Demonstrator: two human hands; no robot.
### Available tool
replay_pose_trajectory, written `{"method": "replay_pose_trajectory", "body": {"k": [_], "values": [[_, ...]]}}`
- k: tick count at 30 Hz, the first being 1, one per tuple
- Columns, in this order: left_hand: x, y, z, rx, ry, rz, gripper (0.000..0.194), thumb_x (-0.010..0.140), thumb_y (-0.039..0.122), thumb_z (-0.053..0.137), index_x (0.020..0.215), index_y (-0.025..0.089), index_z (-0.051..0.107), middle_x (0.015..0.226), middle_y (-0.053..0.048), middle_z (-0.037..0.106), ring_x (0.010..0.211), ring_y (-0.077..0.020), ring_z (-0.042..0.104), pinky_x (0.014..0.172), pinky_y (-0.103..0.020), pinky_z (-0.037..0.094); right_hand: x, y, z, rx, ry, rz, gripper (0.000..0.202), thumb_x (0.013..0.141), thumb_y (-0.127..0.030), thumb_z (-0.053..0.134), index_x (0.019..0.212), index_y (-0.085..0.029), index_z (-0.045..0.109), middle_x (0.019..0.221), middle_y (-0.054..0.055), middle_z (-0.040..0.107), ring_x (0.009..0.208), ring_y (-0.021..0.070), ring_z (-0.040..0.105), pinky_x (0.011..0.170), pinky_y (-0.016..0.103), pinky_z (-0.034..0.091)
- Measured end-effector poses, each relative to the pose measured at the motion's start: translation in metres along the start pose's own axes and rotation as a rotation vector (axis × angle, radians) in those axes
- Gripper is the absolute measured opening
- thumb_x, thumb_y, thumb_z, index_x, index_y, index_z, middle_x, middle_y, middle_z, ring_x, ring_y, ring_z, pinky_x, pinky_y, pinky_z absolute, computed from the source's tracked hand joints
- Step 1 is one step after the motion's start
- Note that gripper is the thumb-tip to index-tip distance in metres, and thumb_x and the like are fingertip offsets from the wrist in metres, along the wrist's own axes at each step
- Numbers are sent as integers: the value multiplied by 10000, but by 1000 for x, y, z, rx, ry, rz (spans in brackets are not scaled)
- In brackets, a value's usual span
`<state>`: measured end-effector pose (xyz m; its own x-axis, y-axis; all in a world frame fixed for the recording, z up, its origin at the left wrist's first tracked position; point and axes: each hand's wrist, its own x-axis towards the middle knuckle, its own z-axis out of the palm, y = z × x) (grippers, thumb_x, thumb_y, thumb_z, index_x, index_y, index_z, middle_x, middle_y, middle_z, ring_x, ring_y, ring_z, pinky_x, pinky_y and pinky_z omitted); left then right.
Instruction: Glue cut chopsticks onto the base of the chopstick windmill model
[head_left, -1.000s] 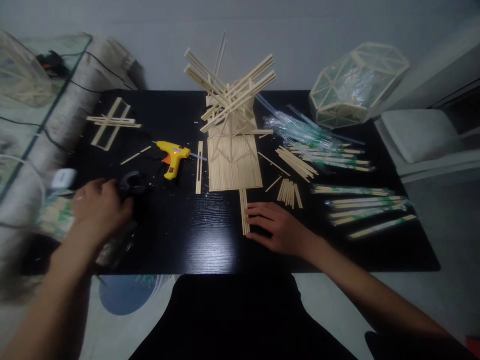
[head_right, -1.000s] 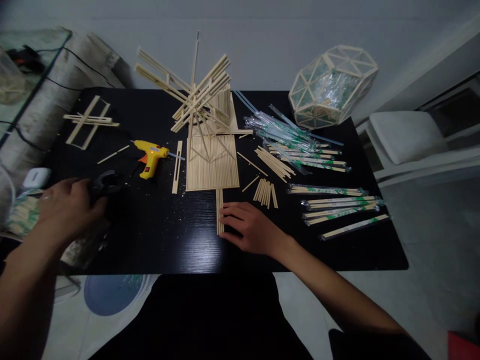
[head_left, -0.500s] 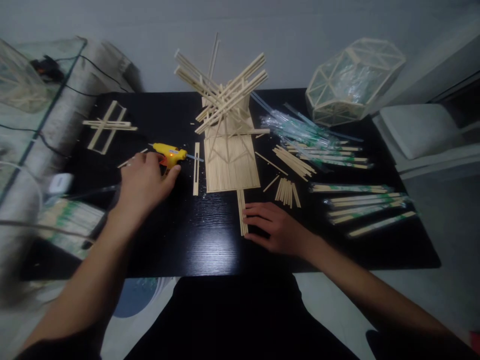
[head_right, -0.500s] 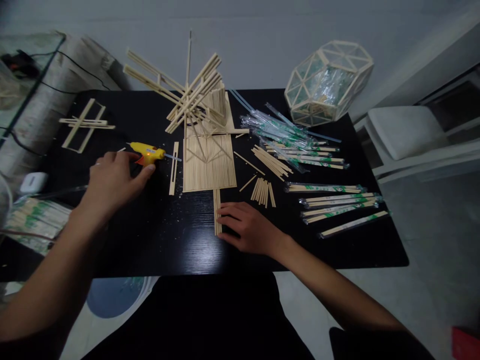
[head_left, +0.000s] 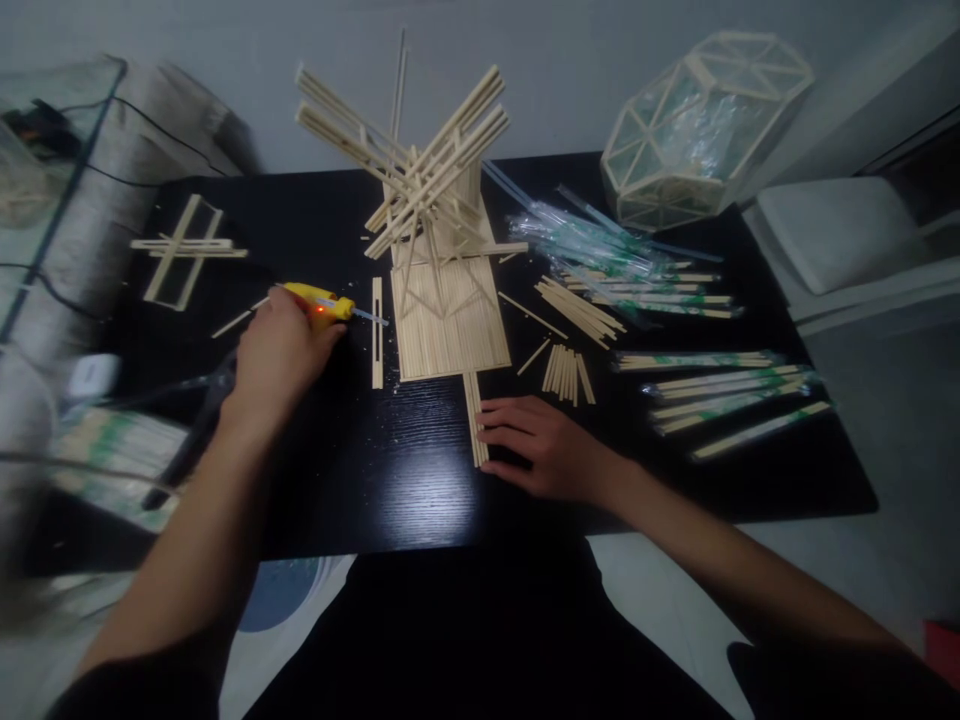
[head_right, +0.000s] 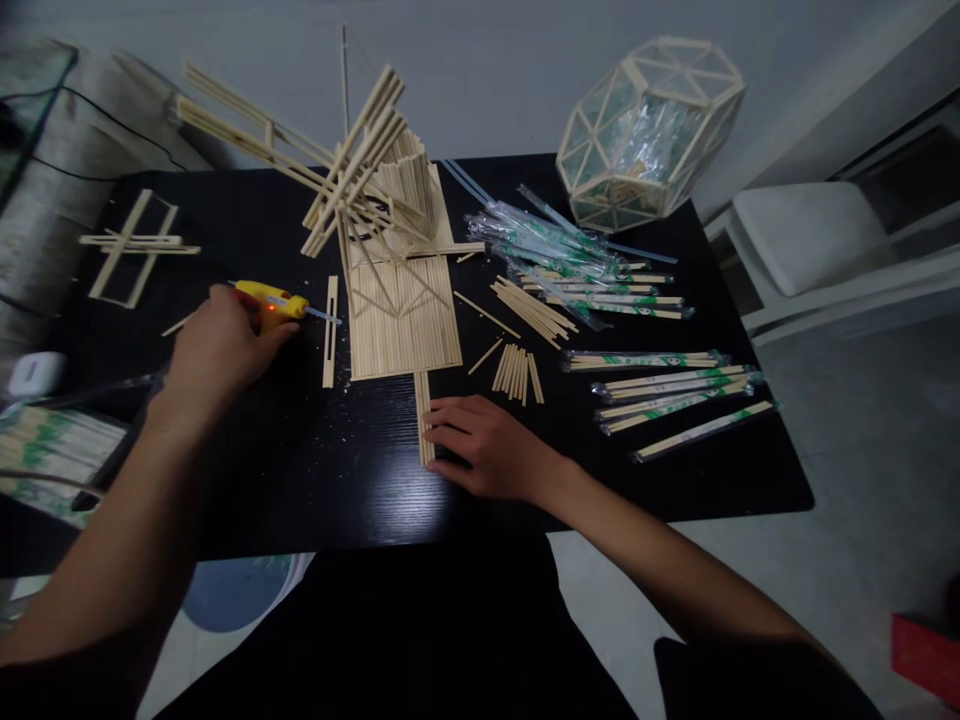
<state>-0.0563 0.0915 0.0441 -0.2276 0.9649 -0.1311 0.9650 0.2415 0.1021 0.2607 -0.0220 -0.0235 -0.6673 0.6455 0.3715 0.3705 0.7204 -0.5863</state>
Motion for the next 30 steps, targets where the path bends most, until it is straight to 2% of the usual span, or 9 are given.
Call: {"method": "replay_pose_trajectory", "body": {"k": [5, 11, 16, 22, 27, 30], "values": [[0, -11, 1, 25, 48, 11, 600, 942, 436, 704, 1327, 3, 550, 1292, -286, 633, 1210, -424, 639, 1023, -552, 527, 1, -1, -1, -11, 11, -10, 180, 1011, -272, 678, 1171, -193, 704, 1183, 108, 764, 1312, 265, 665, 1060, 459, 584], [3, -21, 3, -6, 44, 11, 526, 916, 475, 681, 1209, 39, 656, 1211, -229, 634, 1117, -356, 632, 1021, -555, 526, 0, -1, -1, -12, 6, -5, 189, 1007, -266, 681, 1175, -183, 708, 1186, 110, 765, 1311, 264, 666, 1048, 451, 586], [1, -21, 3, -8, 58, 16, 470, 886, 375, 672, 1215, 40, 664, 1240, -228, 613, 1092, -342, 641, 1029, -542, 529, 0, -2, -1, -10, 3, 5, 211, 1007, -271, 681, 1200, -188, 702, 1199, 109, 765, 1315, 260, 663, 1059, 451, 581], [-11, -27, -2, 3, 93, 73, 532, 860, 402, 641, 1254, 45, 646, 1260, -220, 622, 1197, -351, 599, 1114, -519, 484, 1, -2, -3, -39, 2, -2, 298, 1014, -303, 688, 1272, -158, 658, 1206, 122, 763, 1291, 268, 675, 1056, 443, 585], [-22, -42, 1, -32, 239, 83, 534, 820, 418, 613, 1217, 66, 671, 1216, -209, 663, 1185, -365, 631, 1081, -531, 508, 0, -2, -3, -32, 0, 10, 290, 1020, -304, 677, 1283, -182, 656, 1217, 111, 762, 1308, 264, 667, 1060, 447, 584], [-35, -49, 8, -274, 337, 56, 545, 798, 507, 658, 1167, 107, 684, 1112, -145, 705, 991, -294, 687, 924, -459, 583, 0, -3, -3, -35, -3, 25, 308, 1019, -310, 680, 1296, -177, 652, 1217, 112, 762, 1313, 264, 665, 1065, 438, 581]]}}
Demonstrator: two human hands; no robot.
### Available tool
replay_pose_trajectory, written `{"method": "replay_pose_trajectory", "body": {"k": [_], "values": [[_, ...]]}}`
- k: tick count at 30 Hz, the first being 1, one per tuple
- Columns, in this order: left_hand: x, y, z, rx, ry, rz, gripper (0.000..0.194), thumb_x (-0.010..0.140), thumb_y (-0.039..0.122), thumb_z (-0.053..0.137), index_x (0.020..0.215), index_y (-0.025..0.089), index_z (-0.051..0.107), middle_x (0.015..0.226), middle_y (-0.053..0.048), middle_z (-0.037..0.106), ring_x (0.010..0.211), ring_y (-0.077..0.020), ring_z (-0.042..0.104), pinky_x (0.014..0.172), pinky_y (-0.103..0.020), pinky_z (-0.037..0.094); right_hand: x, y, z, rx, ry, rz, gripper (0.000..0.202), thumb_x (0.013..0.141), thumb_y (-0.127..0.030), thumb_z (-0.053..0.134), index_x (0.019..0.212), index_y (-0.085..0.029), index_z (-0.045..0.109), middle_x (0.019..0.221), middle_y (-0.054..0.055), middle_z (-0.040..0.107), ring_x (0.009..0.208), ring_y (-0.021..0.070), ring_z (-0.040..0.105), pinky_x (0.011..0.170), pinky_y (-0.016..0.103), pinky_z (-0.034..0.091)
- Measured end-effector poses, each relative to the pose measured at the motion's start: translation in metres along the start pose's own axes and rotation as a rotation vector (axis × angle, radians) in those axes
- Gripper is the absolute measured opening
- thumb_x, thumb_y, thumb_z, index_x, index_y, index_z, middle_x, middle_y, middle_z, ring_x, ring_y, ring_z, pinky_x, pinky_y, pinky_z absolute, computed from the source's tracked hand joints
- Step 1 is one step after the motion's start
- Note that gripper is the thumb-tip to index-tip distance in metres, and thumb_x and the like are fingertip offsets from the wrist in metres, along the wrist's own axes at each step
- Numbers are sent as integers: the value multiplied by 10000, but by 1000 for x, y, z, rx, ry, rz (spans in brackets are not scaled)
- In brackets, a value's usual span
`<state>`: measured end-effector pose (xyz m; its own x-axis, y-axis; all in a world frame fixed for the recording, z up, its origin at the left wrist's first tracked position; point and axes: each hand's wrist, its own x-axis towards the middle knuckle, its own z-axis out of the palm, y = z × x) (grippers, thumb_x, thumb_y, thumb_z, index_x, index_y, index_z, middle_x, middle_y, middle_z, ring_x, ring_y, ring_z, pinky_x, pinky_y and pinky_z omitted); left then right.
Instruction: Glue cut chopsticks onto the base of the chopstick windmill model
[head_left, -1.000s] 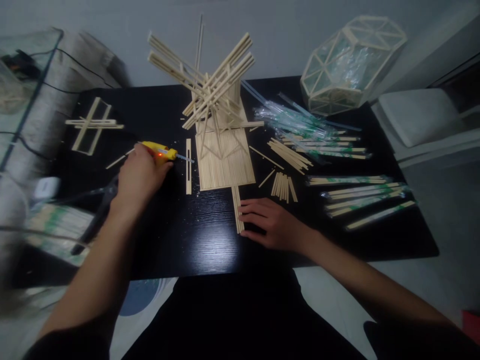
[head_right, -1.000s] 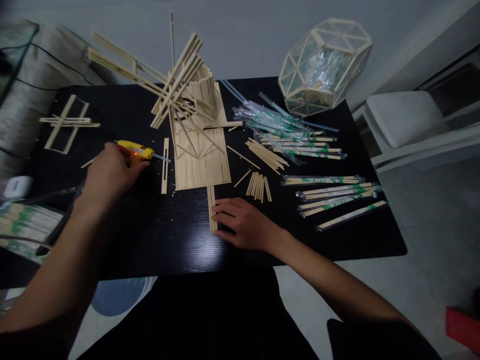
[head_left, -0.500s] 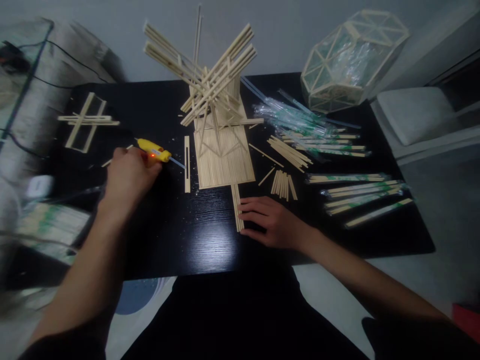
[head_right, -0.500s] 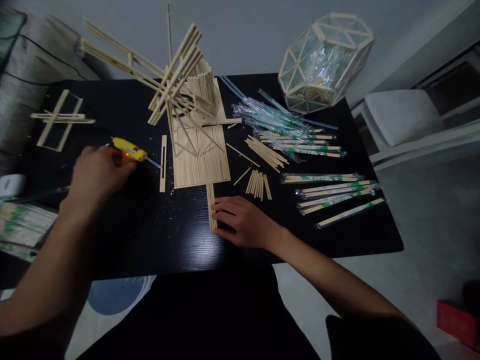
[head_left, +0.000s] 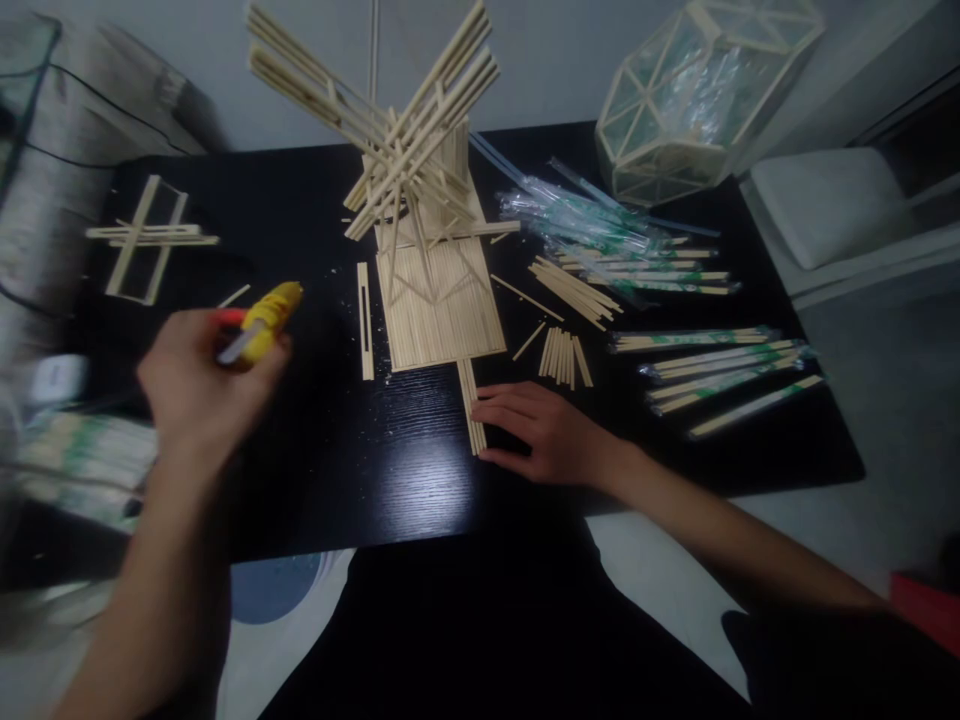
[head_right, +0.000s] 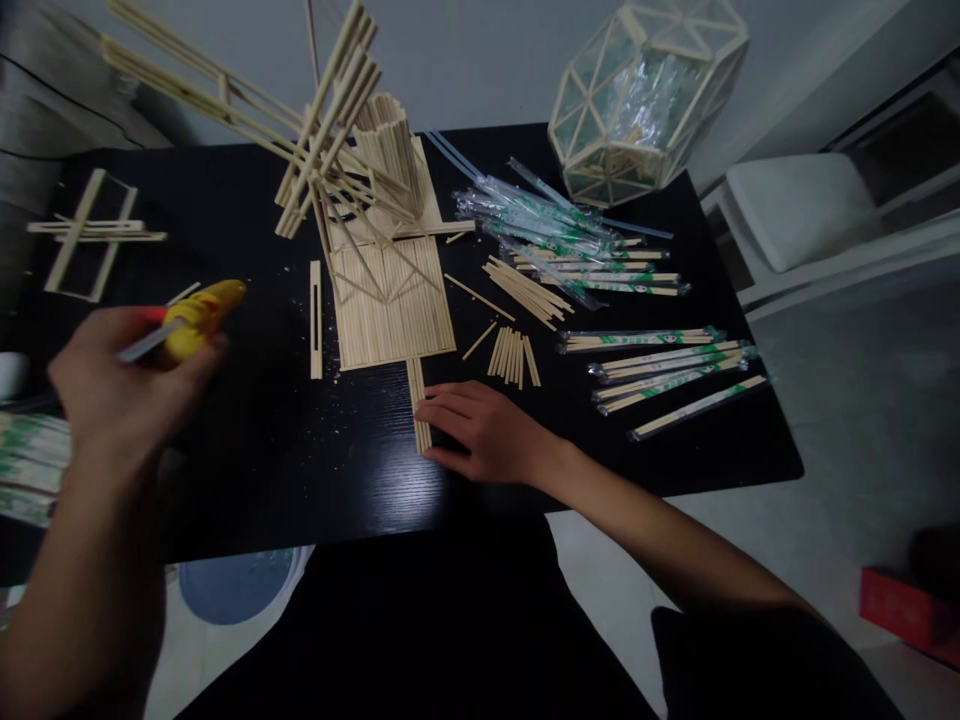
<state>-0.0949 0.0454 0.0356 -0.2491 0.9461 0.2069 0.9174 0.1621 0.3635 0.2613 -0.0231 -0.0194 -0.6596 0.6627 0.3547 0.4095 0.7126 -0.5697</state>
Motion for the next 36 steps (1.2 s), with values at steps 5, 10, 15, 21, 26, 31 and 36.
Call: {"method": "replay_pose_trajectory", "body": {"k": [5, 10, 15, 21, 26, 31, 36], "values": [[-29, 10, -7, -410, -191, -21, 404, 806, 513, 722, 965, 142, 716, 792, -56, 722, 644, -175, 656, 593, -287, 544, 1, 0, 0, -1, 14, -17, 269, 1016, -295, 676, 1254, -169, 687, 1198, 112, 771, 1300, 259, 672, 1057, 434, 585], [-43, 34, -9, -587, -556, 184, 362, 919, 508, 676, 1036, 171, 733, 884, -59, 768, 655, -167, 686, 602, -279, 567, 1, 1, 1, 13, 34, -35, 240, 999, -286, 701, 1197, -150, 706, 1178, 116, 778, 1268, 259, 692, 1040, 436, 596], [-47, 42, 12, -473, -553, 168, 469, 873, 619, 697, 955, 161, 749, 900, -84, 776, 753, -227, 706, 595, -297, 542, 1, 1, 1, 12, 44, -40, 229, 997, -277, 706, 1181, -141, 712, 1181, 120, 783, 1266, 263, 694, 1033, 435, 602], [-48, 43, 32, -458, -540, 232, 400, 912, 572, 641, 877, 194, 767, 808, -37, 771, 714, -212, 709, 627, -297, 549, 2, 2, 2, 19, 34, -36, 198, 1010, -281, 683, 1161, -159, 719, 1188, 111, 783, 1280, 266, 687, 1032, 439, 602], [-50, 44, 35, -442, -520, 291, 373, 928, 526, 613, 845, 195, 762, 662, -15, 694, 615, -183, 653, 598, -290, 521, 3, 3, 1, 16, 22, -48, 173, 1008, -260, 681, 1138, -154, 722, 1188, 103, 783, 1283, 268, 680, 1063, 444, 587], [-52, 45, 36, -400, -513, 282, 399, 927, 536, 593, 801, 188, 744, 661, -25, 687, 631, -185, 645, 594, -289, 494, 2, 4, 2, 2, 40, -60, 193, 1012, -264, 678, 1137, -124, 721, 1170, 116, 784, 1264, 282, 686, 1055, 444, 590], [-52, 46, 36, -349, -512, 293, 489, 925, 587, 567, 658, 189, 662, 595, -29, 634, 570, -179, 592, 541, -294, 426, 2, 3, 1, 5, 12, -48, 182, 1020, -267, 671, 1144, -145, 722, 1184, 107, 779, 1280, 275, 675, 1065, 444, 579]]}}
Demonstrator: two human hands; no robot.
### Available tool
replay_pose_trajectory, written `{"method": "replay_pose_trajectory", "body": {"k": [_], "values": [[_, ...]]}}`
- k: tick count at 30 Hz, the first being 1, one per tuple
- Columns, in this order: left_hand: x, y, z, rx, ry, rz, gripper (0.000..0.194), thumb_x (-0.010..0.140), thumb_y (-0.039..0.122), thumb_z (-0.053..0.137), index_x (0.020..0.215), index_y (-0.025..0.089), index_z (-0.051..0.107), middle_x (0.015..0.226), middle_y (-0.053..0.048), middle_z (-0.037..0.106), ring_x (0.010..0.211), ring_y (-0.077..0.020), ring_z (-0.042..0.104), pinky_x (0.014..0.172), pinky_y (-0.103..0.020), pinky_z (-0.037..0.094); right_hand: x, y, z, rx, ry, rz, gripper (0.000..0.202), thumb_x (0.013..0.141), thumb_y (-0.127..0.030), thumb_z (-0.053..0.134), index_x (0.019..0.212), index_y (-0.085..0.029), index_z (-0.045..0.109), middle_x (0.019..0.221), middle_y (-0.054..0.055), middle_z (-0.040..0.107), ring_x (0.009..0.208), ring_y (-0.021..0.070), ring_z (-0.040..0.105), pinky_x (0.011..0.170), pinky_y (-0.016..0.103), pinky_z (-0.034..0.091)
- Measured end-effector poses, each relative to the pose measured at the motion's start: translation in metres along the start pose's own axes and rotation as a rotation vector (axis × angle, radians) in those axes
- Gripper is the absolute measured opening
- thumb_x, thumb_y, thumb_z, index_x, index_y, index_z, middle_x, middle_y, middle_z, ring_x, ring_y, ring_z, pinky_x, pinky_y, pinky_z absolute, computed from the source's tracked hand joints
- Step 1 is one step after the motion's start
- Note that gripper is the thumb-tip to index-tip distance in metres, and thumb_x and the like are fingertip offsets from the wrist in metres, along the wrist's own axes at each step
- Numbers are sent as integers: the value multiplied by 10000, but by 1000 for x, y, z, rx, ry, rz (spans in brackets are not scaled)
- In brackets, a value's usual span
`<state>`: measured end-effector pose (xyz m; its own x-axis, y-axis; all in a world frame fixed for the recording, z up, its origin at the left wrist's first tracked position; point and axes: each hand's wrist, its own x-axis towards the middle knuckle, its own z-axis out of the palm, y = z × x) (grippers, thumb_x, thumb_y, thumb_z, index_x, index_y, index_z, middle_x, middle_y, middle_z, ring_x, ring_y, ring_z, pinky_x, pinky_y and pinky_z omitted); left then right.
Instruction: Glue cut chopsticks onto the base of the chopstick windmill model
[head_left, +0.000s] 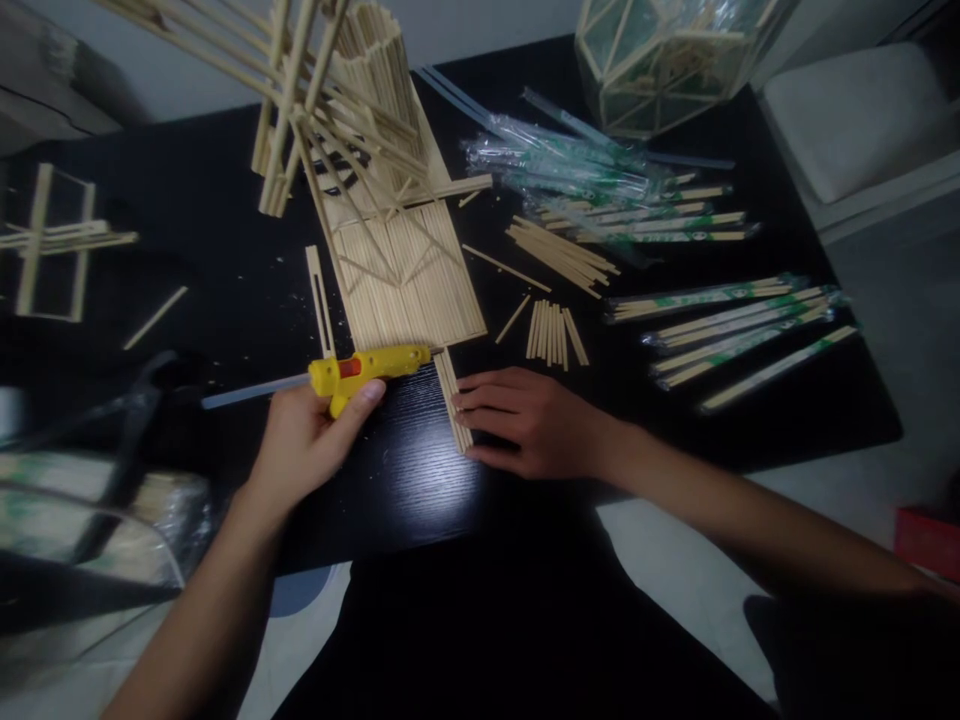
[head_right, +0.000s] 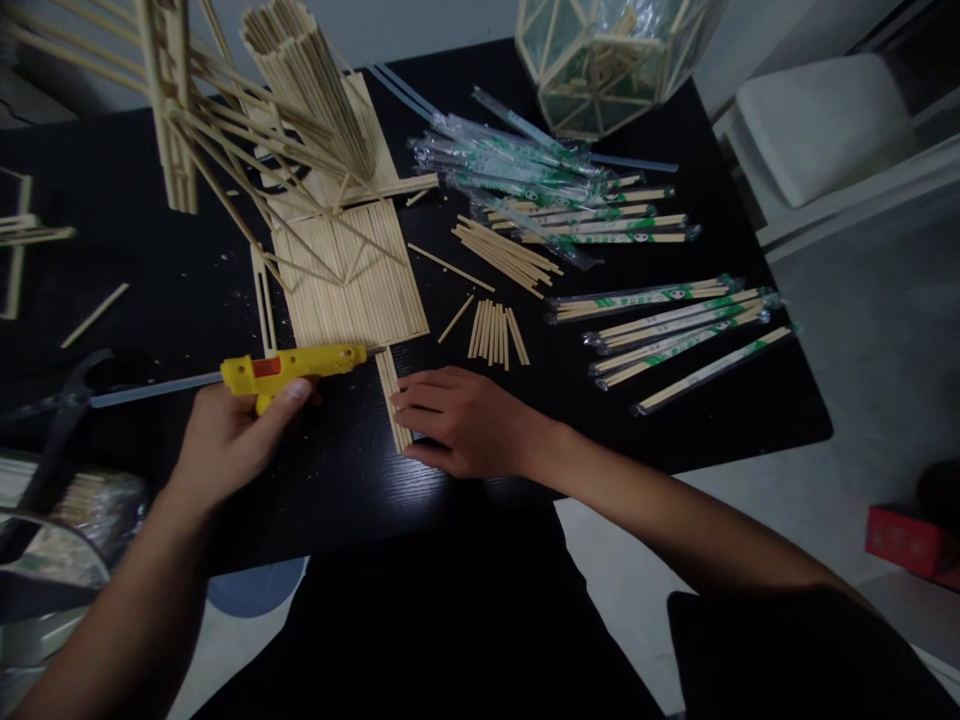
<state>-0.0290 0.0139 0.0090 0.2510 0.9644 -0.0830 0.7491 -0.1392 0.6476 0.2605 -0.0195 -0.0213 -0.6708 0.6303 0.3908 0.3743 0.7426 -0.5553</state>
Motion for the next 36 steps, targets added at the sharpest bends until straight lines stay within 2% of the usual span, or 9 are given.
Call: {"method": "replay_pose_trajectory", "body": {"k": [16, 25, 33, 36], "values": [[1, -4, 1, 66, 1, 32, 522, 938, 573, 576, 558, 217, 545, 507, 3, 529, 479, -148, 501, 493, -299, 345, 0, 0, 0, -2, 16, -11, 187, 1027, -267, 658, 1138, -129, 717, 1177, 108, 782, 1268, 282, 680, 1040, 444, 589], [0, -4, -1, 74, -10, 35, 552, 953, 579, 557, 541, 217, 493, 515, -8, 541, 477, -145, 493, 488, -298, 332, 0, 0, 0, 9, 3, 4, 188, 1023, -269, 663, 1153, -146, 722, 1193, 112, 776, 1285, 276, 671, 1039, 448, 587], [0, -4, -2, 58, -39, 36, 502, 944, 583, 561, 601, 216, 571, 546, -3, 593, 512, -167, 556, 523, -301, 391, 1, -1, 0, 1, 25, -16, 196, 1009, -252, 680, 1129, -101, 716, 1171, 123, 782, 1256, 296, 689, 1034, 445, 595], [0, -4, -3, 23, -60, 44, 434, 934, 566, 590, 697, 210, 664, 636, -5, 682, 577, -181, 631, 570, -295, 456, 0, -1, 0, -3, 23, -13, 194, 1009, -254, 682, 1134, -109, 713, 1172, 113, 783, 1257, 292, 689, 1043, 443, 593]]}}
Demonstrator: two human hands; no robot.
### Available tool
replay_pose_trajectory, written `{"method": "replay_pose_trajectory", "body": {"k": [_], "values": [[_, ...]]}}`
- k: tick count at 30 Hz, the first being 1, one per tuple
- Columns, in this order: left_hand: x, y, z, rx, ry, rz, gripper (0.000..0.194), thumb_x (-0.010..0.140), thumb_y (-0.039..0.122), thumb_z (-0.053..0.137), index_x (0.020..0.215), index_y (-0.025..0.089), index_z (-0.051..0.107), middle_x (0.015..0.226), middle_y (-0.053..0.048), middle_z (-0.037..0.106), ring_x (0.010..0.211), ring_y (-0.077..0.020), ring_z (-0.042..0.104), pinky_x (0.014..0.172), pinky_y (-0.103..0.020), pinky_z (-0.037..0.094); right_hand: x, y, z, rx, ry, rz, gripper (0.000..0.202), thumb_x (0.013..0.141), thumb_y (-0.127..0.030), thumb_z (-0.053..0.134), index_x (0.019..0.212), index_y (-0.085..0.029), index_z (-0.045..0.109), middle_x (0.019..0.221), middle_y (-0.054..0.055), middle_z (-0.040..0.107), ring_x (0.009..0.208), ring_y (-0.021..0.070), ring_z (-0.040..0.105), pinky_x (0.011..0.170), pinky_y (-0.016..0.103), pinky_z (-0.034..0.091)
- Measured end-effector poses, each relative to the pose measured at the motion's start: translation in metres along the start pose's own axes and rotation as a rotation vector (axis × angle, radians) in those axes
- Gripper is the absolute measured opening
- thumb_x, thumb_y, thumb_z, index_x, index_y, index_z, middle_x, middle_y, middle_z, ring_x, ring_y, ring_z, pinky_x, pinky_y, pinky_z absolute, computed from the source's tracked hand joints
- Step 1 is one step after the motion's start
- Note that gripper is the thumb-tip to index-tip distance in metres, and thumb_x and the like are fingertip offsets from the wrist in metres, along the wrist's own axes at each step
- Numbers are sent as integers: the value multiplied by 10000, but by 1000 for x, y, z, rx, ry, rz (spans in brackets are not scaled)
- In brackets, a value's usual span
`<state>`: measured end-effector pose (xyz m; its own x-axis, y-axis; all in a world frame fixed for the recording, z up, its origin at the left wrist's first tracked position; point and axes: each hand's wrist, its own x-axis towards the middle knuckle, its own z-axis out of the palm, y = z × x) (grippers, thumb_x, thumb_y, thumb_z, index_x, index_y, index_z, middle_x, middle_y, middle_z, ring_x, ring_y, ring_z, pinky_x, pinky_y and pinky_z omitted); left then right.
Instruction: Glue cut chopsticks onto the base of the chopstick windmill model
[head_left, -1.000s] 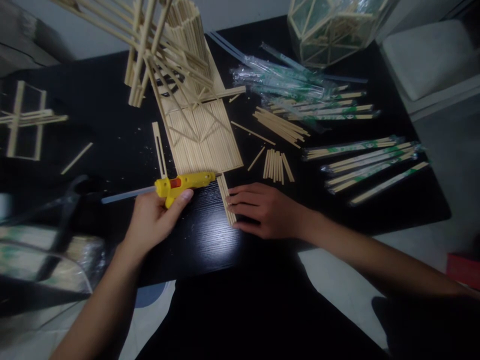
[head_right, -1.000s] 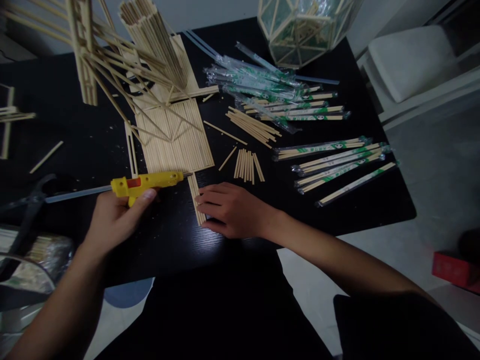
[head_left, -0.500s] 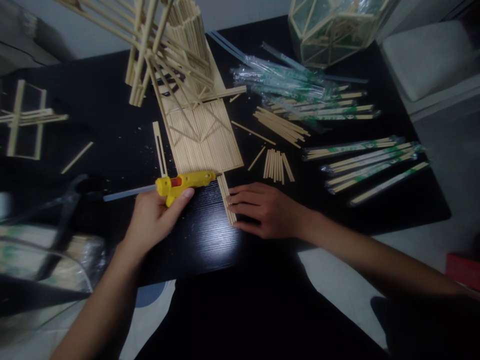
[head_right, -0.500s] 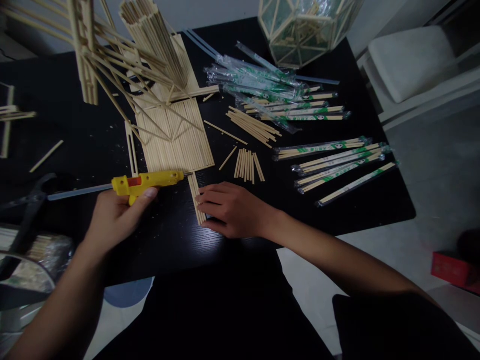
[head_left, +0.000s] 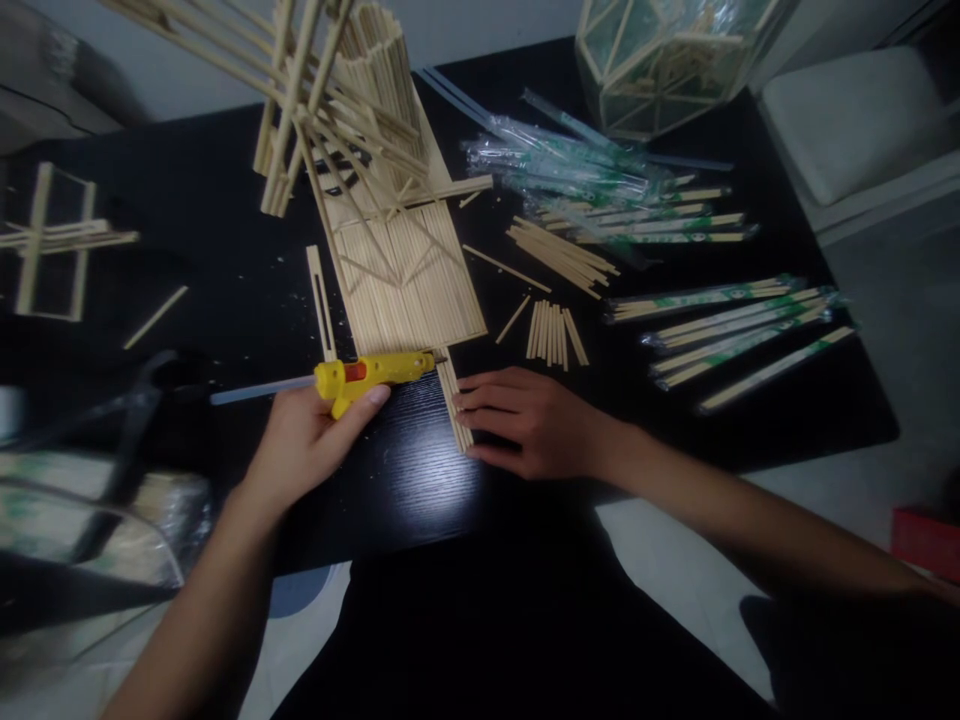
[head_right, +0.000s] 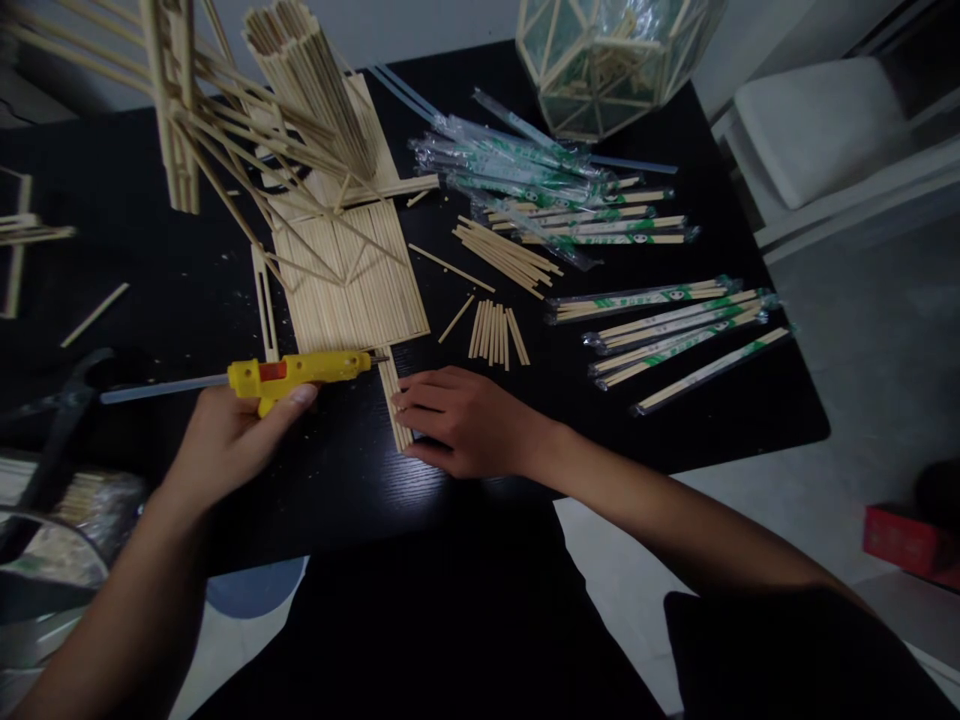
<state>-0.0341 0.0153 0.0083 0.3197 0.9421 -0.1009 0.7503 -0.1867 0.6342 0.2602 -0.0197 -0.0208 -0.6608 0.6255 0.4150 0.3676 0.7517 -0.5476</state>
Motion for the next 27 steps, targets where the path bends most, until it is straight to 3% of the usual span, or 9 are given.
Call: {"method": "replay_pose_trajectory", "body": {"k": [14, 22, 27], "values": [[1, 1, 4, -114, 16, -34, 364, 933, 523, 651, 999, 198, 799, 984, -50, 817, 873, -237, 758, 791, -316, 599, 0, -1, 0, 14, -10, 17, 172, 1015, -253, 673, 1137, -144, 727, 1179, 110, 783, 1276, 280, 681, 1053, 450, 587], [0, -4, 1, -97, -32, -27, 391, 929, 562, 659, 946, 195, 793, 912, -51, 801, 824, -240, 746, 701, -303, 578, -1, -1, 1, 7, -4, 16, 179, 1021, -263, 667, 1142, -146, 727, 1185, 106, 780, 1282, 272, 678, 1067, 443, 581], [1, -1, 2, -73, 8, -30, 428, 930, 588, 638, 916, 187, 789, 852, -53, 789, 776, -234, 735, 646, -294, 552, -1, 0, 0, 25, -17, 12, 207, 995, -238, 698, 1171, -132, 727, 1190, 123, 776, 1308, 274, 658, 1077, 460, 573]]}}
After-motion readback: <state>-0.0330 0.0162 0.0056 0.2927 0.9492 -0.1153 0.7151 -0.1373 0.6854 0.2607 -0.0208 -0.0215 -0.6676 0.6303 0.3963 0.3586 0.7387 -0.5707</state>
